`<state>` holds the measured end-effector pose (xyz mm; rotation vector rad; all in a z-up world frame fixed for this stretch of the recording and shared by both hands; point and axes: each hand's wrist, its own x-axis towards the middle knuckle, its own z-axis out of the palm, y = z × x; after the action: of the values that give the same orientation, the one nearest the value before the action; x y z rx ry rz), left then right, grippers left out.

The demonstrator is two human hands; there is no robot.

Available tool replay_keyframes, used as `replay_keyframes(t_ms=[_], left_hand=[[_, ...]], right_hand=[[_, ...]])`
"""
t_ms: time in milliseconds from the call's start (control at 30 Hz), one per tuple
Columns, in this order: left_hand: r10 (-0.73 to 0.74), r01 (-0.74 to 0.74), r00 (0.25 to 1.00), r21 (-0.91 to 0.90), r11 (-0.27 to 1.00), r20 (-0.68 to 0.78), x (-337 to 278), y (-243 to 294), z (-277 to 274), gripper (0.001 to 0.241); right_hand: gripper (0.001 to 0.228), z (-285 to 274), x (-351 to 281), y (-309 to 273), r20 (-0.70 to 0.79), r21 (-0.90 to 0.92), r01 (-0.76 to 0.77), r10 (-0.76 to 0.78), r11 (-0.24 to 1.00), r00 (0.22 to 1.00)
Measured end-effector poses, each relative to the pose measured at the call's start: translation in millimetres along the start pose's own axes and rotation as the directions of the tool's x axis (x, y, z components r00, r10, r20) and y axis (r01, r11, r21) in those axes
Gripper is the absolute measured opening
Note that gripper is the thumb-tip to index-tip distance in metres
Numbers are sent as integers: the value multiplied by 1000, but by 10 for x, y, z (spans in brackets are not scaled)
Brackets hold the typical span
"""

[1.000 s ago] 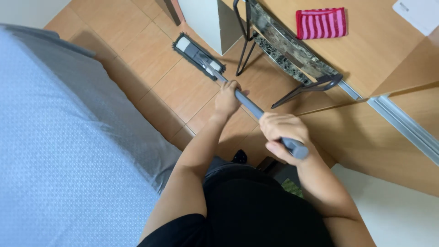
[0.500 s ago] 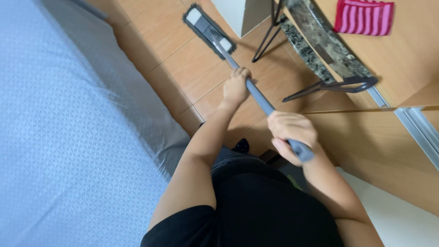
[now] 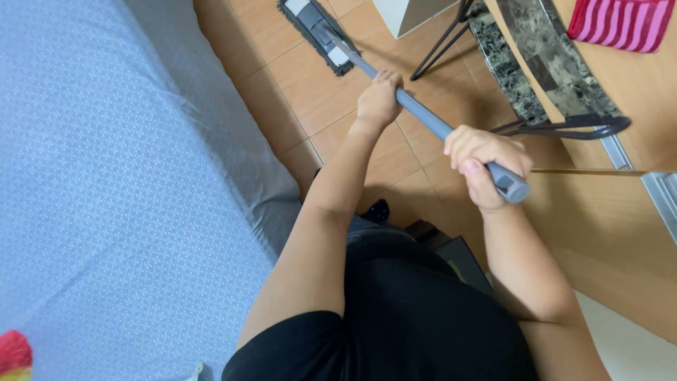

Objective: The person mops a tiled floor in a bedroom using a flat mop. They periodically pick up a spray bottle to apply liquid to the floor and then continue mopping the area.

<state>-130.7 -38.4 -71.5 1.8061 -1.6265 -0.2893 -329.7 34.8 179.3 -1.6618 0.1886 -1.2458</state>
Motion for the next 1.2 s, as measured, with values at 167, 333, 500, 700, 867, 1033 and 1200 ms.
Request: replay_keyframes(t_ms=[167, 333, 500, 700, 867, 1033, 1200], left_hand=[[-67, 55, 985, 75, 996, 157, -401, 683, -562, 26], [-7, -4, 972, 47, 999, 234, -774, 933, -867, 25], [-44, 44, 995, 3, 999, 93, -796, 457, -809, 27], [-54, 59, 994, -54, 997, 100, -475, -154, -681, 30], [-64, 74, 984, -53, 996, 168, -16, -544, -694, 30], [-43, 52, 991, -74, 996, 125, 725, -835, -775, 25], [-91, 102, 985, -68, 992, 148, 1536, -1239, -849, 28]], right_hand=[[17, 22, 84, -734, 66, 19, -52, 51, 998, 997], [12, 104, -55, -1037, 90, 13, -72, 70, 997, 993], [13, 355, 36, -703, 208, -53, 26, -15, 998, 978], [16, 487, 379, -358, 322, -54, 5, 13, 999, 947], [15, 536, 670, 93, 306, -68, 7, 15, 998, 952], [16, 493, 1183, 615, 264, -62, -14, 30, 998, 964], [16, 534, 1917, 1203, 143, -40, -66, 71, 997, 987]])
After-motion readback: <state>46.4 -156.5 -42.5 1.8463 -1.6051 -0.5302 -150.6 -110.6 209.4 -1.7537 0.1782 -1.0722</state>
